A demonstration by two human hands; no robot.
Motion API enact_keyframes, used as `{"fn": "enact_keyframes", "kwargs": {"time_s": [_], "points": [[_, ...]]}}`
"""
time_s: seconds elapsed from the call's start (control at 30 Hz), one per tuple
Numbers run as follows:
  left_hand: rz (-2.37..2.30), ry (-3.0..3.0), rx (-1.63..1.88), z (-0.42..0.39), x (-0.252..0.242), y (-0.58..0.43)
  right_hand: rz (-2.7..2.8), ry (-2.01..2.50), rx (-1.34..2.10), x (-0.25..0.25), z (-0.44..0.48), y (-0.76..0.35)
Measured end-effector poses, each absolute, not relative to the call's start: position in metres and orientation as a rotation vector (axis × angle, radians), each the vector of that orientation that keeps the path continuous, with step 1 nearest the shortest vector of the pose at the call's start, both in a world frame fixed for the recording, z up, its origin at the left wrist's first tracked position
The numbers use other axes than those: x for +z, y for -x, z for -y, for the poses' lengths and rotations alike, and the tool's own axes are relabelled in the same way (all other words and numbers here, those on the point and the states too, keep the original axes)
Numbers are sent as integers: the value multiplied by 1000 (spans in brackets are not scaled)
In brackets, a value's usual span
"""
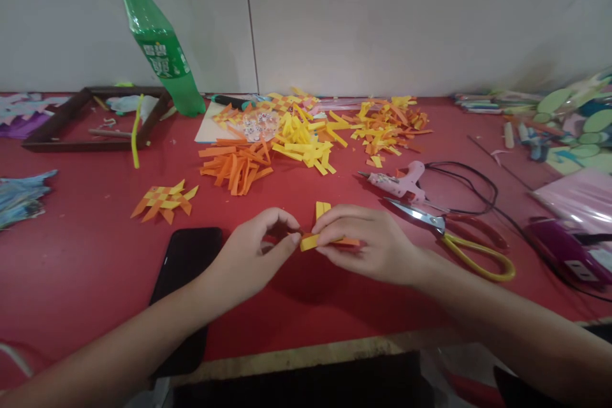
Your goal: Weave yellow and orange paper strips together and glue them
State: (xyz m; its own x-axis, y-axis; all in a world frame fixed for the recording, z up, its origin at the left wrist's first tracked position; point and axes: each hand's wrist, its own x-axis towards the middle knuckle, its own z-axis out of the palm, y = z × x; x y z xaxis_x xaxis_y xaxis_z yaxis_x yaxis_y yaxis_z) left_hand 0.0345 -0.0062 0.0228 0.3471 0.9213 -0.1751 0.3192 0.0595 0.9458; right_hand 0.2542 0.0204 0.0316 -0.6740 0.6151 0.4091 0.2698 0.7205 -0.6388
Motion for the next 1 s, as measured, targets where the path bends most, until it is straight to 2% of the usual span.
{"fn": "enact_keyframes", "kwargs": {"time_s": [0.13,0.2,0.37,0.53,0.63,0.83,1.0], "points": [[-1146,-2249,627,18,11,-30,2015,837,1055,23,-20,-254],[-1087,-2449,580,22,6,-30,1823,913,1245,16,-18,-255],[-943,-2708,442,28,0,-38,1377,1012,1516,6,-17,-256],[-904,-2750,295,30,-6,-42,1106,1021,1549,10,-26,-264],[-935,-2786,287,26,-5,-37,1281,1017,1451,15,-31,-275],[-858,-2853,267,8,5,-17,2251,904,866,21,-27,-283],[-733,-2830,302,-3,4,-8,2537,681,815,22,-33,-274]]}}
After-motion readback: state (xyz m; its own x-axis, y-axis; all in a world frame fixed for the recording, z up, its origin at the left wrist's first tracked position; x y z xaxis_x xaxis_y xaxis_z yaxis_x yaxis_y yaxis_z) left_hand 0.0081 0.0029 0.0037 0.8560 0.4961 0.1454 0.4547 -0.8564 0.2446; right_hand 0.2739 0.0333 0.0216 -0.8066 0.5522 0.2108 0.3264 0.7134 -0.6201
